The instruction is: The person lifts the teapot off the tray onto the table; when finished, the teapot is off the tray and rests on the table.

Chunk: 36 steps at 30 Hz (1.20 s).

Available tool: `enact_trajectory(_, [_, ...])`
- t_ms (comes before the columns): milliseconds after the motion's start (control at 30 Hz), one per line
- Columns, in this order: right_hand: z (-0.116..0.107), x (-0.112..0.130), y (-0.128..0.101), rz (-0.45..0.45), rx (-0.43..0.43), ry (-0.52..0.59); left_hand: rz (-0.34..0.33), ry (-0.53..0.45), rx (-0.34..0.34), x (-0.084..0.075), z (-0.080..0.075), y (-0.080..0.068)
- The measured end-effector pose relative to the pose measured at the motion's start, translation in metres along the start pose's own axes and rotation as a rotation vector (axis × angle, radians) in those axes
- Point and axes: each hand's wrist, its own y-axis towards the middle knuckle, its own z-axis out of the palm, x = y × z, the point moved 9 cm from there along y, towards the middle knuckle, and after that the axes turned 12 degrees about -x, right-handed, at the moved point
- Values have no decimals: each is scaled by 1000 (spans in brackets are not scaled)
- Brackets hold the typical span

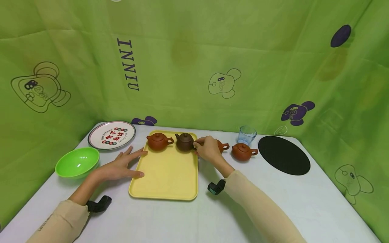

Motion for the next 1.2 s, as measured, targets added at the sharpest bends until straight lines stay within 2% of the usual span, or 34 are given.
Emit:
enact_trajectory(533, [-3,-3,-2,-29,-38,2,6,-6,-5,2,1,0])
enact_trajectory(867, [-13,0,-9,-100,-58,-2,-5,11,-3,3,1,0])
enact_trajectory(1200, [-24,3,-20,-139,-13,32,-6,3,-1,2,1,0])
